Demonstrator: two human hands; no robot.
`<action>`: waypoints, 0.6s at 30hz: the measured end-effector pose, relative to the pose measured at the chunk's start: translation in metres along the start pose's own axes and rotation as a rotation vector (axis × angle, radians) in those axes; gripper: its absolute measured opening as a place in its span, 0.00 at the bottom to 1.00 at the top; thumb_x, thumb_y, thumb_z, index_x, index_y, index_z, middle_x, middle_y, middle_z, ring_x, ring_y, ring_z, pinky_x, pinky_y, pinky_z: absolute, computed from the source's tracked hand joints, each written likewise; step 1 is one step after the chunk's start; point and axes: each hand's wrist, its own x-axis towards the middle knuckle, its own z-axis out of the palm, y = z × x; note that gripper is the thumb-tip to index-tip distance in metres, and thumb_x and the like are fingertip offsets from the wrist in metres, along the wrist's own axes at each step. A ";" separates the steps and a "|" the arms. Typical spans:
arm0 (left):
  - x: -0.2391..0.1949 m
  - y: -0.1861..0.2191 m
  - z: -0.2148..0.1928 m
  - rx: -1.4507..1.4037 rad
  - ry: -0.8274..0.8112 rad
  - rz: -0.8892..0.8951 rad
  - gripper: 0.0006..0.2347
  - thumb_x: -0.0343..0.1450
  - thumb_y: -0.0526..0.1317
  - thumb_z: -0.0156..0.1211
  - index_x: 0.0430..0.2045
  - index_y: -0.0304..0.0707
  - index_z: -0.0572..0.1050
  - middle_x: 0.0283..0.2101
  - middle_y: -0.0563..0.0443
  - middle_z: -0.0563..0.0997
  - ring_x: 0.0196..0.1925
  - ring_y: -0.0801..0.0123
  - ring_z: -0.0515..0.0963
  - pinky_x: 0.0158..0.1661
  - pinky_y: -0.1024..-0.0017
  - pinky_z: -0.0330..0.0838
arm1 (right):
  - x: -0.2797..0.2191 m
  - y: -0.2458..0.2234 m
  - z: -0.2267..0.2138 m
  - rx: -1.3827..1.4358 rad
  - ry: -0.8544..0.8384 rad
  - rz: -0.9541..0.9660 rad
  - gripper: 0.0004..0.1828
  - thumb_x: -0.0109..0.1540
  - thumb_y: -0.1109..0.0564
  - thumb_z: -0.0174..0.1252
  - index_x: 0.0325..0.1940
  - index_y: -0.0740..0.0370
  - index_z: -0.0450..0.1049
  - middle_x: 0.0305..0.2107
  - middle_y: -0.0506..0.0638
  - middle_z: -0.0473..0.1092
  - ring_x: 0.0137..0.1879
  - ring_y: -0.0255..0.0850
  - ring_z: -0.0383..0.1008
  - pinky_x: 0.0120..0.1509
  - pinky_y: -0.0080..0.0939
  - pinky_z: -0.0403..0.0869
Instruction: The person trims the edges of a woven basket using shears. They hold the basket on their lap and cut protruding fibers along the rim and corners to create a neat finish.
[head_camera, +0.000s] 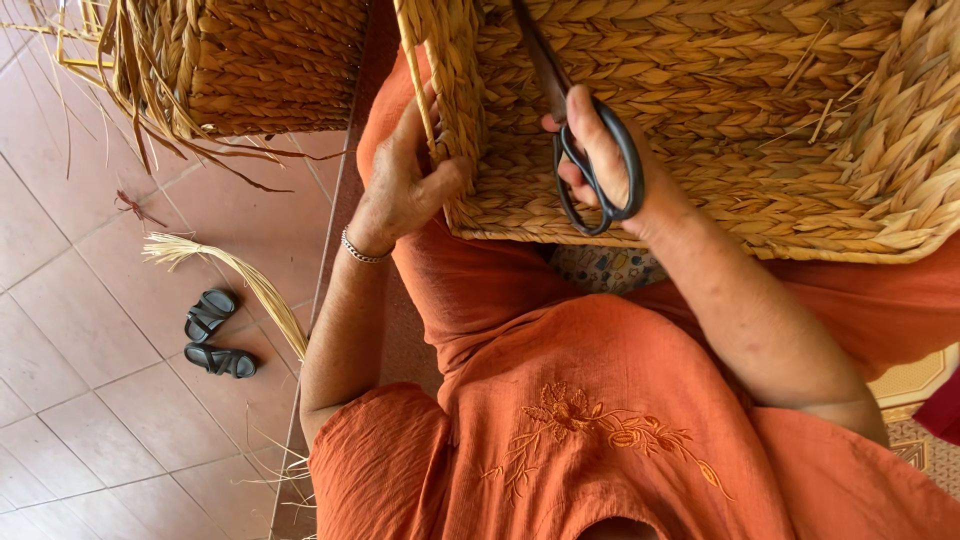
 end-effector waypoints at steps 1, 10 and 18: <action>0.003 -0.003 0.000 -0.036 -0.008 0.008 0.33 0.75 0.28 0.59 0.75 0.30 0.50 0.67 0.32 0.74 0.61 0.63 0.84 0.59 0.67 0.80 | 0.005 -0.003 -0.004 -0.074 -0.011 0.021 0.46 0.60 0.18 0.42 0.53 0.62 0.73 0.17 0.39 0.62 0.18 0.26 0.60 0.18 0.29 0.62; 0.010 -0.003 0.004 0.006 0.071 -0.022 0.29 0.76 0.26 0.56 0.74 0.31 0.52 0.64 0.40 0.78 0.61 0.68 0.81 0.58 0.69 0.81 | 0.020 0.007 -0.003 -0.140 -0.062 0.096 0.45 0.60 0.18 0.42 0.51 0.62 0.73 0.17 0.42 0.63 0.18 0.27 0.61 0.17 0.30 0.62; 0.007 0.007 0.007 -0.018 0.066 -0.055 0.31 0.75 0.24 0.54 0.76 0.34 0.50 0.70 0.39 0.73 0.61 0.71 0.79 0.60 0.73 0.77 | 0.024 0.011 -0.002 -0.140 0.019 0.065 0.48 0.58 0.16 0.39 0.50 0.62 0.73 0.18 0.42 0.65 0.19 0.27 0.65 0.18 0.29 0.67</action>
